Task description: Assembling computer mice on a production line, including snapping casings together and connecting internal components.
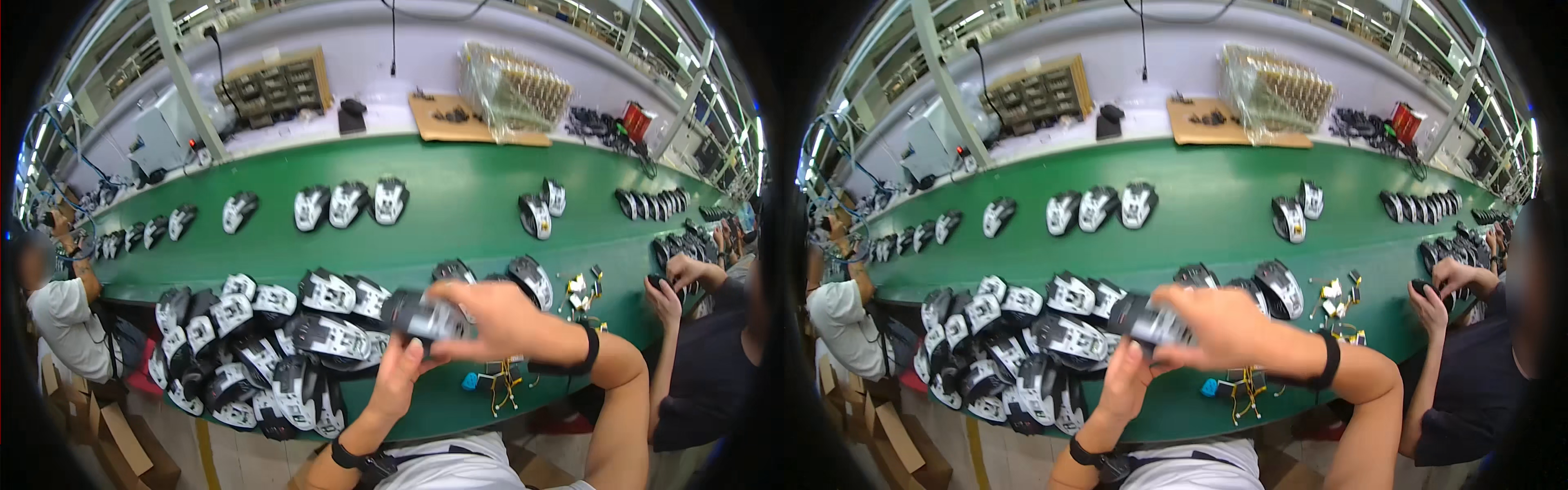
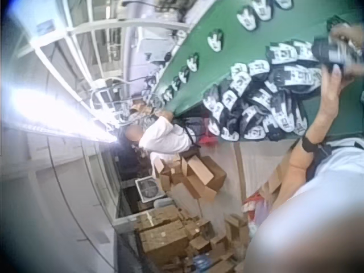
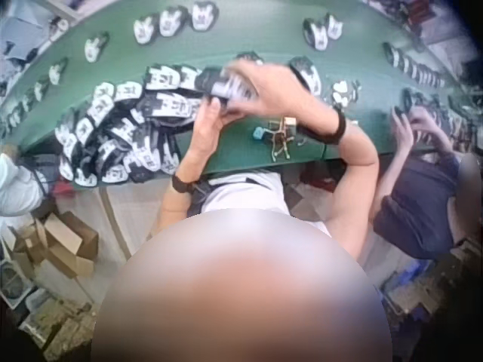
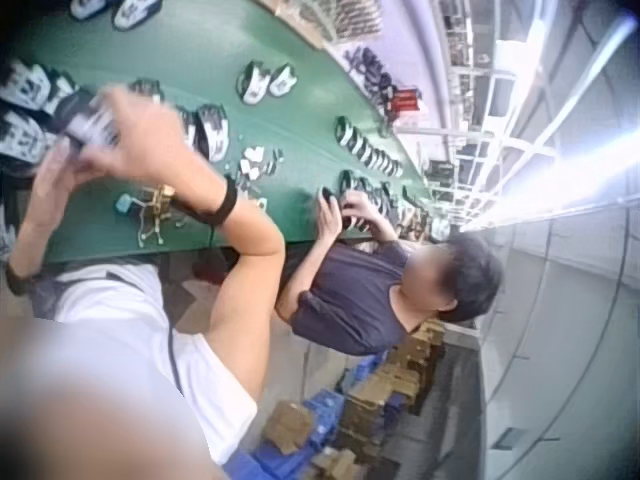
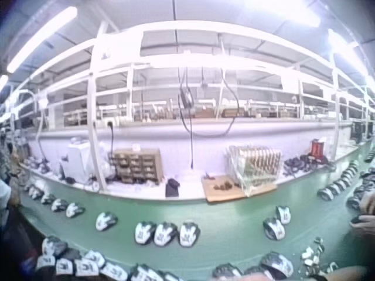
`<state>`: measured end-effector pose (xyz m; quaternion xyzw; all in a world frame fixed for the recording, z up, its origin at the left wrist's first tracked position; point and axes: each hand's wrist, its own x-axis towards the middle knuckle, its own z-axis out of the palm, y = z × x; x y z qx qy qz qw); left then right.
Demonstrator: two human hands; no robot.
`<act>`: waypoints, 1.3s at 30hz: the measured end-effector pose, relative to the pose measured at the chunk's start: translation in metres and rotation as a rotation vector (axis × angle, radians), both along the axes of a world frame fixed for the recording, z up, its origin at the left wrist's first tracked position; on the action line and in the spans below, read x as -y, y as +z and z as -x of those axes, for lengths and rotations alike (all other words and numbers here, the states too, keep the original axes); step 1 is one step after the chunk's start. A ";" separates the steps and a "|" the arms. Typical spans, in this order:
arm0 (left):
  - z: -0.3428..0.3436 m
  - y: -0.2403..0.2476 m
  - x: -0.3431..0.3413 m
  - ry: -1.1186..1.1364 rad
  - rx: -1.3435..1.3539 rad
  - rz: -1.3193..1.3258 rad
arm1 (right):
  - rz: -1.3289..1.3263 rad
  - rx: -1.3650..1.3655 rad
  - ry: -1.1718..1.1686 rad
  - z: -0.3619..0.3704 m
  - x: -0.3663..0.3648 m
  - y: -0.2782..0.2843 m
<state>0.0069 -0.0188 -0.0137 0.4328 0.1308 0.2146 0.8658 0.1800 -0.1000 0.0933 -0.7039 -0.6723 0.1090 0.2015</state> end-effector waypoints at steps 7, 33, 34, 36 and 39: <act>-0.001 0.013 -0.008 0.037 0.068 0.104 | -0.046 -0.212 -0.117 -0.030 0.071 -0.020; 0.000 0.008 -0.009 -0.258 0.022 0.179 | -0.067 -1.160 -0.396 0.018 0.033 -0.073; -0.001 0.007 -0.009 -0.256 0.025 0.173 | -0.072 -1.158 -0.390 0.023 0.030 -0.073; -0.004 0.003 -0.008 -0.108 -0.100 0.066 | -0.156 -0.890 -0.433 0.027 0.024 -0.074; -0.002 0.001 -0.005 -0.046 -0.086 0.163 | -0.270 -0.576 -0.298 0.024 0.025 -0.075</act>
